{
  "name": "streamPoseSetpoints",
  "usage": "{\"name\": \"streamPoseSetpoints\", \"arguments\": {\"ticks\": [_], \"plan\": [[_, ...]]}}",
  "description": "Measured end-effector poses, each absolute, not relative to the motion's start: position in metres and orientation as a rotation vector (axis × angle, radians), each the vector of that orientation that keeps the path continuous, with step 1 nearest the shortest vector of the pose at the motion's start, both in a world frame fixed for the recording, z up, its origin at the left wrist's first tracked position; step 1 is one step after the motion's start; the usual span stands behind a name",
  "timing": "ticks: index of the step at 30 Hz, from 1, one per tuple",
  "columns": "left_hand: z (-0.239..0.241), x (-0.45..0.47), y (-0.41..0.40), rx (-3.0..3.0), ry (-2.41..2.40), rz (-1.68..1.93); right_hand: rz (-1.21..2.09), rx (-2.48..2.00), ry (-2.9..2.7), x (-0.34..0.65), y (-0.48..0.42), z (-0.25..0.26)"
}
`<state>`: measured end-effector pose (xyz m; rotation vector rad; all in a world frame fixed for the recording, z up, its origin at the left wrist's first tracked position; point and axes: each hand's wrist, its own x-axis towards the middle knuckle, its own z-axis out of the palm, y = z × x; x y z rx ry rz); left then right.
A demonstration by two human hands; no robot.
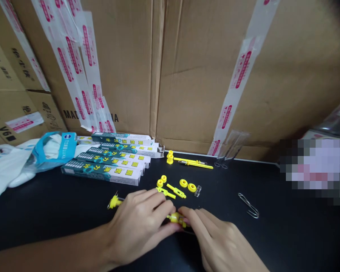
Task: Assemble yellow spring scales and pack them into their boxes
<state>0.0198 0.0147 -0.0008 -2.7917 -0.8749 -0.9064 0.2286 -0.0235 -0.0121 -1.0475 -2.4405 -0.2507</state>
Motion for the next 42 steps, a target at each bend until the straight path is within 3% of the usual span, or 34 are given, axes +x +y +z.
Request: {"name": "streamPoseSetpoints", "arguments": {"ticks": [19,30,42], "plan": [[-0.001,0.024,0.014,-2.824,-0.914,-1.092,0.454,-1.231,-2.114,0.226,-0.016,-0.02],[0.001,0.023,0.013,-2.771,-0.854,-1.199,0.436,-1.121,-2.12,0.227,-0.014,-0.016],[0.004,0.023,0.016,-2.836,-0.85,-1.023,0.513,-1.213,-2.007,0.227,-0.012,-0.012]]}}
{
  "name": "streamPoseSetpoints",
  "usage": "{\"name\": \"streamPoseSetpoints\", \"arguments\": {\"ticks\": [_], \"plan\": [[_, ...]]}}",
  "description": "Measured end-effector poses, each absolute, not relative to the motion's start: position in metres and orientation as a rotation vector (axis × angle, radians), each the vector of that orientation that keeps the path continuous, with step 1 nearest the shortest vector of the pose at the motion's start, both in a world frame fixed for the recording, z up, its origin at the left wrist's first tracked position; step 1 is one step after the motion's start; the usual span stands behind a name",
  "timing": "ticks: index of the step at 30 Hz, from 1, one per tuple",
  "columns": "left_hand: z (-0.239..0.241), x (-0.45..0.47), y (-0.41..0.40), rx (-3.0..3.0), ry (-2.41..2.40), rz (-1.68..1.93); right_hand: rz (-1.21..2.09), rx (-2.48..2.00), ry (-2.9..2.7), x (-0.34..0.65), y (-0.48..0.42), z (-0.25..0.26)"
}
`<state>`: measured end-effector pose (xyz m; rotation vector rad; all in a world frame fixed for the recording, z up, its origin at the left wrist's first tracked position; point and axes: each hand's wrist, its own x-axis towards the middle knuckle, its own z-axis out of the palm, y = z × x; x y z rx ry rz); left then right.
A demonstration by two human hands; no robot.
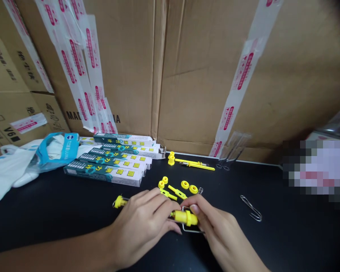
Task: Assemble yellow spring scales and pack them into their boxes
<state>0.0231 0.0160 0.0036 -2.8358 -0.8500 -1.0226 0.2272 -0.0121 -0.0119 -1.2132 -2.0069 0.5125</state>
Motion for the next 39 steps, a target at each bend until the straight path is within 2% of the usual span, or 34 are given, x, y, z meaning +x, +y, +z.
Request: {"name": "streamPoseSetpoints", "arguments": {"ticks": [6,15,29,39], "plan": [[0.0,0.025,0.014,-2.7,-0.814,-0.938,0.651,-1.191,-2.03,0.228,-0.016,-0.002],[0.003,0.024,0.013,-2.692,-0.834,-0.929,0.4,-1.098,-2.248,0.237,-0.017,-0.002],[0.003,0.026,0.012,-2.632,-0.832,-0.962,0.659,-1.147,-2.211,0.236,-0.017,-0.001],[-0.001,0.025,0.013,-2.677,-0.829,-0.906,0.385,-1.027,-2.146,0.24,-0.012,-0.013]]}}
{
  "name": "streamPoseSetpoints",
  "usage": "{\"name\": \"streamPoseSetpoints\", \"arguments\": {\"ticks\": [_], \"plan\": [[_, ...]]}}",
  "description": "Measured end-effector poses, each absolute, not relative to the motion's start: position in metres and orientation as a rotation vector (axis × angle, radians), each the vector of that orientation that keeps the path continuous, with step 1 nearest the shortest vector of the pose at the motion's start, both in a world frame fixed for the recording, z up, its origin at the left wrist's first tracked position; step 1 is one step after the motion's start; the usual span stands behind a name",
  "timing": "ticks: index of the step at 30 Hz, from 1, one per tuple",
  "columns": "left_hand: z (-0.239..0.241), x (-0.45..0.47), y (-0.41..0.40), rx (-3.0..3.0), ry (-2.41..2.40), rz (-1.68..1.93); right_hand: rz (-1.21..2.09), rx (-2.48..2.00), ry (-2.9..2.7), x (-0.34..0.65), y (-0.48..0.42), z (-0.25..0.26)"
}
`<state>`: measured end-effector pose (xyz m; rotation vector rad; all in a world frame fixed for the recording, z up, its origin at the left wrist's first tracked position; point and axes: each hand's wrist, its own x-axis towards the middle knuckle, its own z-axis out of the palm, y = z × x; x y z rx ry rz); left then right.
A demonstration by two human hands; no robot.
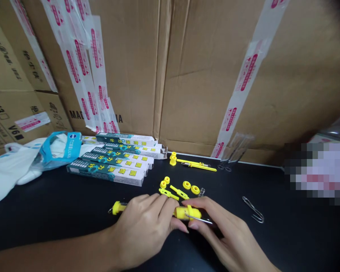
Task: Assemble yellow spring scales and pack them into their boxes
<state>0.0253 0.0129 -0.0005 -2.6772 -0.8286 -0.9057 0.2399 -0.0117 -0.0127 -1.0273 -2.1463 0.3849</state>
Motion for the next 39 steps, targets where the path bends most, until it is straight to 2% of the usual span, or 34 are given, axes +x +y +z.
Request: {"name": "streamPoseSetpoints", "arguments": {"ticks": [8,17,27,35,39], "plan": [[0.001,0.025,0.01,-2.624,-0.775,-0.762,0.362,-0.968,-2.117,0.235,-0.02,-0.01],[0.0,0.025,0.008,-2.592,-0.746,-0.688,0.016,-0.911,-2.163,0.231,-0.023,-0.016],[-0.001,0.024,0.003,-2.659,-0.839,-0.603,0.037,-0.856,-2.217,0.232,-0.021,-0.018],[-0.002,0.024,0.007,-2.646,-0.98,-0.749,-0.133,-1.079,-1.987,0.236,-0.012,-0.011],[-0.002,0.023,0.008,-2.613,-1.004,-0.734,-0.225,-1.027,-1.932,0.241,-0.014,-0.008]]}}
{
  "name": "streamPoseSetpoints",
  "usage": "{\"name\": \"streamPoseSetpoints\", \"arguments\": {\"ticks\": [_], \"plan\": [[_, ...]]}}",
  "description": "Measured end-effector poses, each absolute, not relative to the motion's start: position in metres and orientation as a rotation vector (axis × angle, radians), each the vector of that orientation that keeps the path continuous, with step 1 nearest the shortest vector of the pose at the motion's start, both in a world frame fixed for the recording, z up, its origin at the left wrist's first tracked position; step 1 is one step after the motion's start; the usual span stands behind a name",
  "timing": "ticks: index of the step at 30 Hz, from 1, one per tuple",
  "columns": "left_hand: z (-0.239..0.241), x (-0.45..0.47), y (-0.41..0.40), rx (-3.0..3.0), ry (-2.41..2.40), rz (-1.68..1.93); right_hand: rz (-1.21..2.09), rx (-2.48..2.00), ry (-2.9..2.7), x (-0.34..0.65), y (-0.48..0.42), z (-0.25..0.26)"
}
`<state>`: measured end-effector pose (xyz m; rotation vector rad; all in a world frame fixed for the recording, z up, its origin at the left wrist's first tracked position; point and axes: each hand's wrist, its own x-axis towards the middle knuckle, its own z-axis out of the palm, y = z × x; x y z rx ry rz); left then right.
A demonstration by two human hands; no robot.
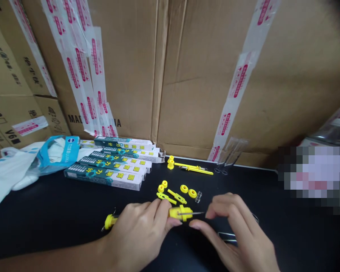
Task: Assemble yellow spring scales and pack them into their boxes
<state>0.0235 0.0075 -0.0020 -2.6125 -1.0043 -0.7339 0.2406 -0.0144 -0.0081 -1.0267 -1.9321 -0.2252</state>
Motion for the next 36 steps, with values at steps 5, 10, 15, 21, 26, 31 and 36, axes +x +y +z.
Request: {"name": "streamPoseSetpoints", "arguments": {"ticks": [5,10,15,21,26,31,36], "plan": [[0.001,0.024,0.008,-2.626,-0.96,-0.723,0.059,-1.152,-1.905,0.243,-0.013,-0.007],[0.001,0.026,0.007,-2.583,-0.84,-0.83,0.228,-0.99,-2.035,0.241,-0.012,-0.005],[0.004,0.028,0.003,-2.423,-0.727,-0.882,0.354,-1.18,-1.874,0.227,-0.023,0.0],[0.007,0.03,-0.003,-2.285,-0.622,-0.838,0.538,-1.311,-1.84,0.216,-0.021,-0.002],[0.009,0.031,-0.01,-2.245,-0.573,-0.717,0.291,-1.413,-1.789,0.223,-0.022,-0.02],[0.01,0.033,-0.012,-2.295,-0.571,-0.556,-0.016,-1.349,-1.89,0.225,-0.032,-0.031],[0.008,0.037,-0.011,-2.338,-0.616,-0.547,-0.013,-1.234,-1.979,0.213,-0.032,-0.014]]}}
